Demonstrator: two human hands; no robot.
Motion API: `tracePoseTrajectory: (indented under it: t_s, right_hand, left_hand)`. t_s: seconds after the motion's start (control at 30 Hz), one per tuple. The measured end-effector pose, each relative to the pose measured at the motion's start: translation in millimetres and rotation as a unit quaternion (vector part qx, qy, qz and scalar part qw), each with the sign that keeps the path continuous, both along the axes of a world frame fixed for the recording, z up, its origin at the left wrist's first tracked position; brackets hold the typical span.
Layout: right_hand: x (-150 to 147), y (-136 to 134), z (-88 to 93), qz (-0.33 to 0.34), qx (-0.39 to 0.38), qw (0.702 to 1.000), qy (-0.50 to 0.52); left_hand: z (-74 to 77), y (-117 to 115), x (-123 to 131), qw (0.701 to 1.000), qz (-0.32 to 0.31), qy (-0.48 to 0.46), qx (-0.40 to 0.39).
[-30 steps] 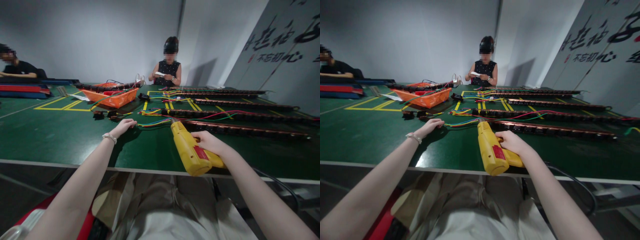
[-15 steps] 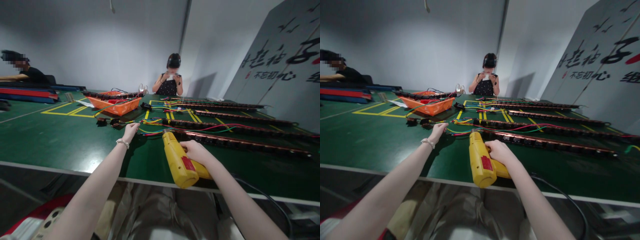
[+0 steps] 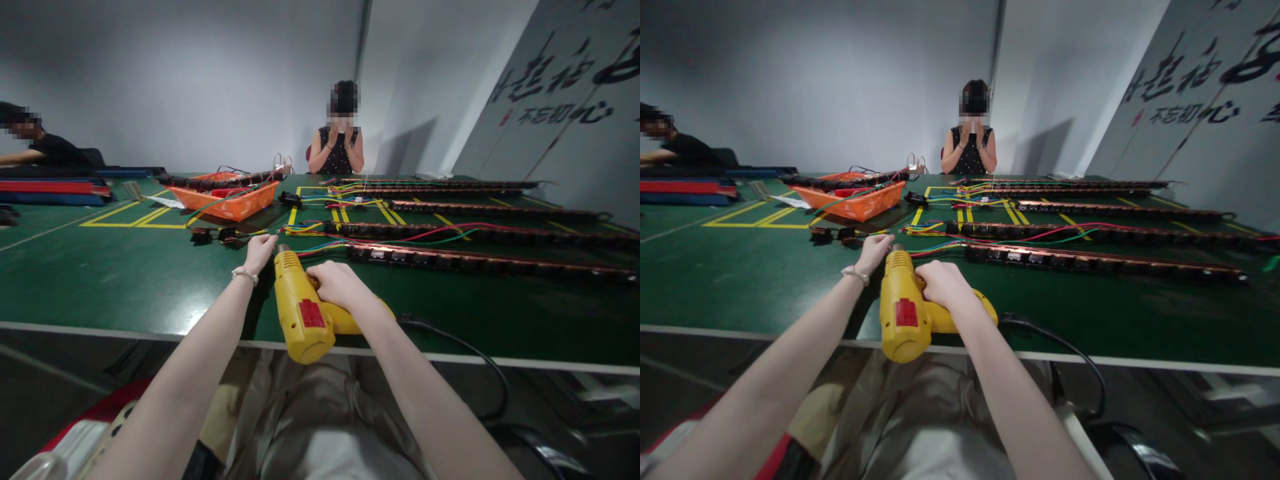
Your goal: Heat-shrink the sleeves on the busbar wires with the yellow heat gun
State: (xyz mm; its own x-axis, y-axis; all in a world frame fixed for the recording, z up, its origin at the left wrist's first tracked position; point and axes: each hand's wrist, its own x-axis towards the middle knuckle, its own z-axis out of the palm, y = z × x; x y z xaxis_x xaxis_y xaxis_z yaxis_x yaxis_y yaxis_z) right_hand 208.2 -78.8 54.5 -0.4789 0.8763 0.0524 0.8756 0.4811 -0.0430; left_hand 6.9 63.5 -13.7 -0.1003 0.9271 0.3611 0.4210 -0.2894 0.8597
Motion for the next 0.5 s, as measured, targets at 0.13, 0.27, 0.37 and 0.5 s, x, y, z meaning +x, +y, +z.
tracePoseTrajectory:
  t_s: [0.13,0.27,0.37,0.5]
  right_hand:
    - [-12,5,-3.3,0.025,0.002,0.999,0.021]
    - [-9,7,-6.7,0.020,-0.029,0.998,0.043]
    - [-5,10,-8.4,0.027,-0.052,0.996,0.066]
    - [6,13,-11.4,-0.007,-0.097,0.989,0.109]
  left_hand:
    - [3.4,-2,-1,1.000,0.013,0.001,-0.007]
    - [3.2,0,-3,1.000,0.011,0.000,-0.011]
    - [1.7,0,-4,1.000,0.009,0.013,-0.016]
    - [1.9,-3,-3,0.998,-0.003,0.059,-0.001]
